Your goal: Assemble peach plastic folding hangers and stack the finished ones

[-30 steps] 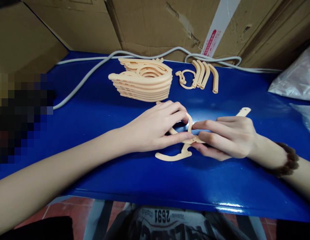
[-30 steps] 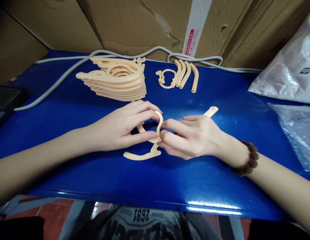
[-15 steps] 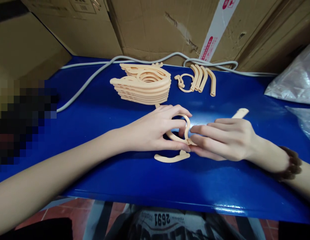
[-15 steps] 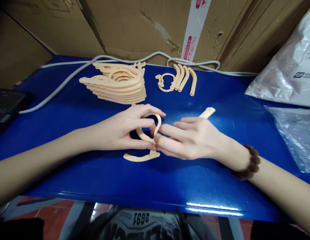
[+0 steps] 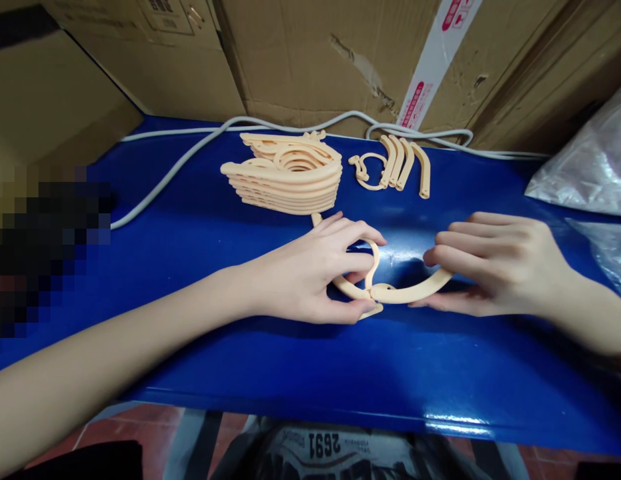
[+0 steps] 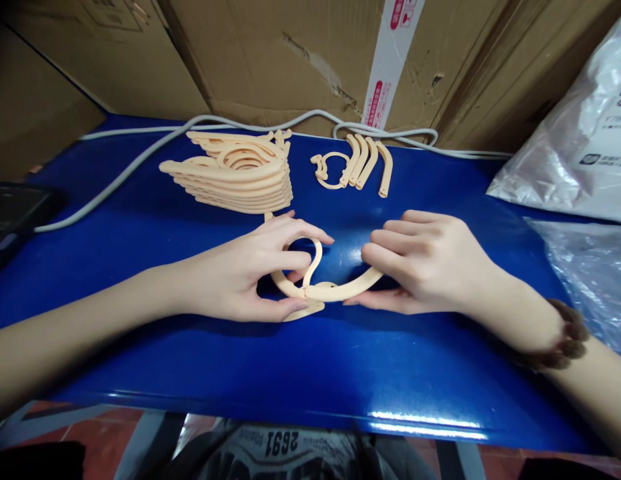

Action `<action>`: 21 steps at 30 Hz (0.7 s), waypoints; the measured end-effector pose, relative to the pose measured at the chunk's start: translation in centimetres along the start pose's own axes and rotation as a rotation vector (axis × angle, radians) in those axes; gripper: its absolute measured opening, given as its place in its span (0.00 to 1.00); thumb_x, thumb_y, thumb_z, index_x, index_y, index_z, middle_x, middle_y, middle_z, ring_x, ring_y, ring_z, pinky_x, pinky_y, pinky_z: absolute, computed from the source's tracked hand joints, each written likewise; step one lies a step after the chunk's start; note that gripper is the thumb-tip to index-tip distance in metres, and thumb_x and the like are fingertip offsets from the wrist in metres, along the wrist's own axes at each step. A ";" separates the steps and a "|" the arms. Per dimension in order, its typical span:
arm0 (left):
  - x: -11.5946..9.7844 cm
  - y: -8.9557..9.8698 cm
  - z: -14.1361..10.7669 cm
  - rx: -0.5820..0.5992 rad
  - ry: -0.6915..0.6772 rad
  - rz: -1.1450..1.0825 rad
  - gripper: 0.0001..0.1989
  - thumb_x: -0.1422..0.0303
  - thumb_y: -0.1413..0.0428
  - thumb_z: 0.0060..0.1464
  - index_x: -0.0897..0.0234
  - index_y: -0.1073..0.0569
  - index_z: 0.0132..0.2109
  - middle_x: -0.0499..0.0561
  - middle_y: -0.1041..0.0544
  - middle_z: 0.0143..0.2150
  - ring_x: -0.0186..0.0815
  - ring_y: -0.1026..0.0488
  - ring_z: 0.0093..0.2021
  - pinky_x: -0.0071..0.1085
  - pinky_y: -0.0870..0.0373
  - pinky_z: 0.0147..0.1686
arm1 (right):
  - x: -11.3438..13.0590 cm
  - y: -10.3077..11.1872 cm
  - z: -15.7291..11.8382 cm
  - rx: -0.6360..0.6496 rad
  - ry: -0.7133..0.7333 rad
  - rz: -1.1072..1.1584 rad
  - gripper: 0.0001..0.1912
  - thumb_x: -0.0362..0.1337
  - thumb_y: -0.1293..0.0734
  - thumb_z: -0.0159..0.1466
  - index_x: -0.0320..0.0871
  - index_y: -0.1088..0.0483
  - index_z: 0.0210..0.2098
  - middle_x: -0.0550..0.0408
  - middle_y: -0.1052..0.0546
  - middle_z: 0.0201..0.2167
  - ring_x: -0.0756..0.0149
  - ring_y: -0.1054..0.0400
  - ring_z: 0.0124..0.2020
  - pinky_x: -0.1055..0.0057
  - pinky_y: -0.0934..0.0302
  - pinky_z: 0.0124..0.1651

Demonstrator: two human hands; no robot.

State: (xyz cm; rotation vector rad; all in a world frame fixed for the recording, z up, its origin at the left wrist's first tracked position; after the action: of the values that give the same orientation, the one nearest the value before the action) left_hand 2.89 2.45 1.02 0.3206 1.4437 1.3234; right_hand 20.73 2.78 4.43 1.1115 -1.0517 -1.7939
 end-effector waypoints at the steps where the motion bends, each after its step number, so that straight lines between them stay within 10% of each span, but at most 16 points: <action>1: 0.0 0.0 0.0 0.003 -0.001 0.006 0.12 0.60 0.42 0.58 0.62 0.33 0.32 0.56 0.33 0.59 0.43 0.36 0.59 0.46 0.46 0.62 | 0.0 -0.1 -0.2 -0.006 -0.019 0.017 0.19 0.53 0.37 0.65 0.45 0.34 0.27 0.57 0.33 0.18 0.68 0.43 0.19 0.67 0.48 0.25; 14: -1.0 1.7 -0.7 -0.292 0.365 0.433 0.23 0.49 0.55 0.65 0.66 0.31 0.45 0.59 0.30 0.58 0.47 0.27 0.54 0.36 0.25 0.39 | 2.2 -0.1 -1.0 -0.075 -0.125 0.155 0.13 0.46 0.36 0.67 0.43 0.34 0.35 0.58 0.27 0.25 0.70 0.34 0.22 0.71 0.45 0.27; 21: -1.3 0.8 -0.3 -0.202 0.210 0.157 0.31 0.41 0.46 0.53 0.66 0.31 0.47 0.63 0.33 0.61 0.49 0.31 0.58 0.40 0.25 0.48 | 3.1 -0.6 -0.2 0.001 -0.134 0.440 0.08 0.36 0.38 0.67 0.39 0.35 0.44 0.50 0.24 0.33 0.64 0.29 0.31 0.70 0.38 0.33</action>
State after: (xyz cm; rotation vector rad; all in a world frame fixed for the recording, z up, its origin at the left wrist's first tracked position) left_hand 2.74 1.52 2.26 0.1676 1.4648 1.6572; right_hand 19.84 0.18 2.95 0.6960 -1.2643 -1.5254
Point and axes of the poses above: each hand's wrist, its own z-axis towards the middle knuckle, its own y-axis out of the back of the hand, x = y × z, the point moved 5 cm from there along z, towards the middle knuckle
